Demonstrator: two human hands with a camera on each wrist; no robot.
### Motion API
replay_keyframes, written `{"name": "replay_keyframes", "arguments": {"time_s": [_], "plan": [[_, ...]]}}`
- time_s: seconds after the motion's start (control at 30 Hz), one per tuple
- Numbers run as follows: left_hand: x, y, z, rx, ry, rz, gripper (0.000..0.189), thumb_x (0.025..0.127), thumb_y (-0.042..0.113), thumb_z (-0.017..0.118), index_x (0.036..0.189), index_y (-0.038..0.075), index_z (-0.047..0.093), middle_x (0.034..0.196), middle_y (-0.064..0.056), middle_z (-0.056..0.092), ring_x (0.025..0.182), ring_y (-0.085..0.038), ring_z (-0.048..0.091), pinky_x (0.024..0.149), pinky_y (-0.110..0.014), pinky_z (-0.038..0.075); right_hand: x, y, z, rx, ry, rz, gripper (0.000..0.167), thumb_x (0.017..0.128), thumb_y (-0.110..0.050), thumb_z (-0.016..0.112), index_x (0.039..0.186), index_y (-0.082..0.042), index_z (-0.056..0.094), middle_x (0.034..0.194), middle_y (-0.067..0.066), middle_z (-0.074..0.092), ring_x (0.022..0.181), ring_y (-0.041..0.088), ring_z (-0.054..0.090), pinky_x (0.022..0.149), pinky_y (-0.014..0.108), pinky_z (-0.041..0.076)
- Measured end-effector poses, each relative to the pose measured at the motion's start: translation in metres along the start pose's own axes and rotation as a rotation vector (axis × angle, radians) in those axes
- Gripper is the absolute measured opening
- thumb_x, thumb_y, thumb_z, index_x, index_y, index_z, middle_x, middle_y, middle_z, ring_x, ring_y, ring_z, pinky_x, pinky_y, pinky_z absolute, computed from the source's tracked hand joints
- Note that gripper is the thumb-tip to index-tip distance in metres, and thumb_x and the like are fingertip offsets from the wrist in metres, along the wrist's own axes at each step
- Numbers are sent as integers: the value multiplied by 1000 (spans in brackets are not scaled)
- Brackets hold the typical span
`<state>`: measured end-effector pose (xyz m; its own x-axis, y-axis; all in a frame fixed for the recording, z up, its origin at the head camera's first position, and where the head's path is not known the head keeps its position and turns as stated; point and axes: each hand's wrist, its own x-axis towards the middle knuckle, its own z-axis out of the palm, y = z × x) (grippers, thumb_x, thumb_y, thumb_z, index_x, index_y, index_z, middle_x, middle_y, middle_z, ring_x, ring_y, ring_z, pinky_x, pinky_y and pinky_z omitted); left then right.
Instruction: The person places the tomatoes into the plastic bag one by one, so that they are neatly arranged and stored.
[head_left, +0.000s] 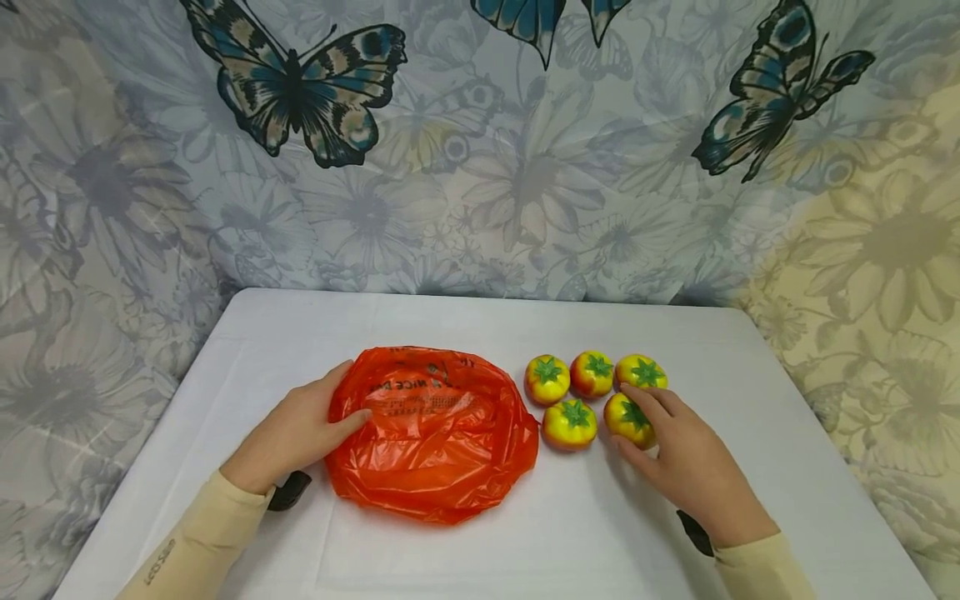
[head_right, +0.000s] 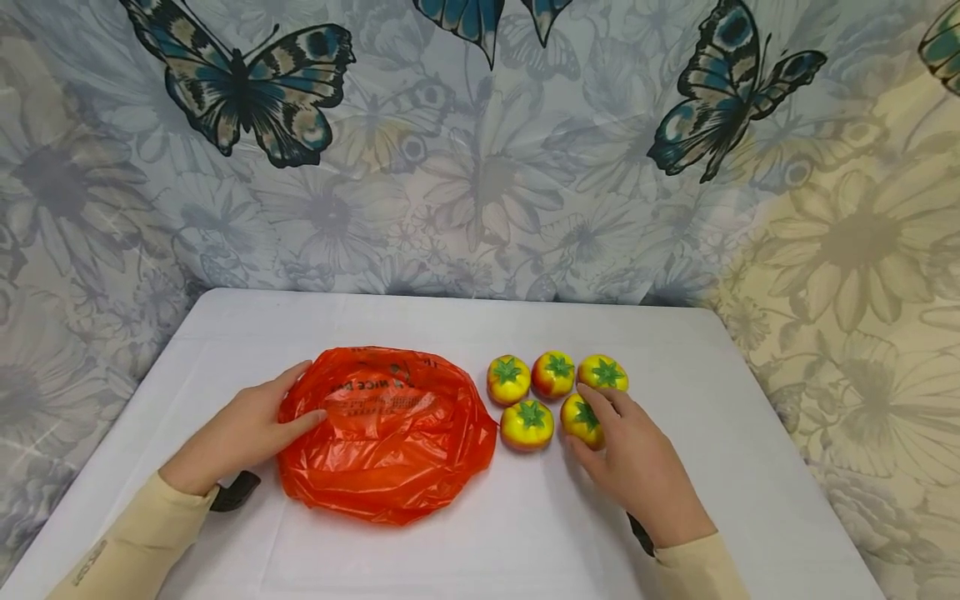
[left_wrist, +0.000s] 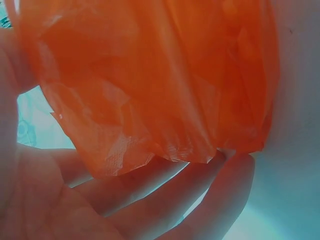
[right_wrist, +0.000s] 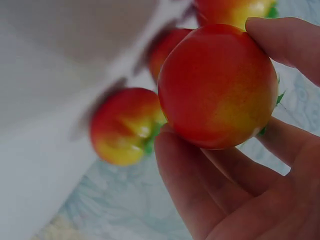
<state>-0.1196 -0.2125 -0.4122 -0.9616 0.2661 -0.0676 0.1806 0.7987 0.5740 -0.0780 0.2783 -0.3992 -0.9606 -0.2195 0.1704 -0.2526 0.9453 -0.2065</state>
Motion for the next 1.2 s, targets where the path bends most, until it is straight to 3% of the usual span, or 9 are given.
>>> {"name": "replay_keyframes", "arguments": {"time_s": [0.17, 0.43, 0.6, 0.83, 1.2], "plan": [[-2, -3, -2, -3, -9, -11, 87, 104, 39, 71, 169, -1, 29, 159, -25, 56, 139, -43, 63, 112, -64, 54, 11, -15, -8, 21, 62, -36, 74, 91, -32, 88, 154, -8, 57, 140, 23, 64, 117, 47, 70, 95, 66, 60], [-2, -7, -4, -4, -10, 4, 87, 104, 39, 70, 169, -1, 29, 161, -24, 55, 140, -42, 62, 113, -63, 53, 42, -58, -12, 77, 38, -94, 69, 94, -35, 85, 153, -11, 58, 142, 19, 64, 119, 42, 70, 97, 62, 61], [0, -7, -1, -13, -17, 21, 86, 104, 37, 70, 169, 0, 29, 159, -22, 57, 139, -40, 63, 112, -61, 54, 60, -89, -7, 106, 6, -147, 70, 95, -35, 84, 156, -14, 57, 141, 14, 66, 124, 36, 69, 100, 58, 62], [1, -2, -1, -28, -22, 12, 84, 104, 36, 70, 170, 3, 29, 158, -20, 59, 138, -38, 64, 111, -60, 55, 83, -135, 4, 145, -54, -199, 70, 95, -40, 83, 155, -15, 57, 137, 8, 66, 118, 27, 71, 100, 49, 63], [0, 1, 2, -24, -1, 15, 80, 102, 32, 73, 167, 6, 34, 149, -16, 66, 129, -34, 69, 107, -58, 59, 118, -194, 35, 186, -165, -299, 66, 97, -41, 80, 155, -17, 58, 135, 5, 67, 114, 20, 70, 100, 41, 63]]}}
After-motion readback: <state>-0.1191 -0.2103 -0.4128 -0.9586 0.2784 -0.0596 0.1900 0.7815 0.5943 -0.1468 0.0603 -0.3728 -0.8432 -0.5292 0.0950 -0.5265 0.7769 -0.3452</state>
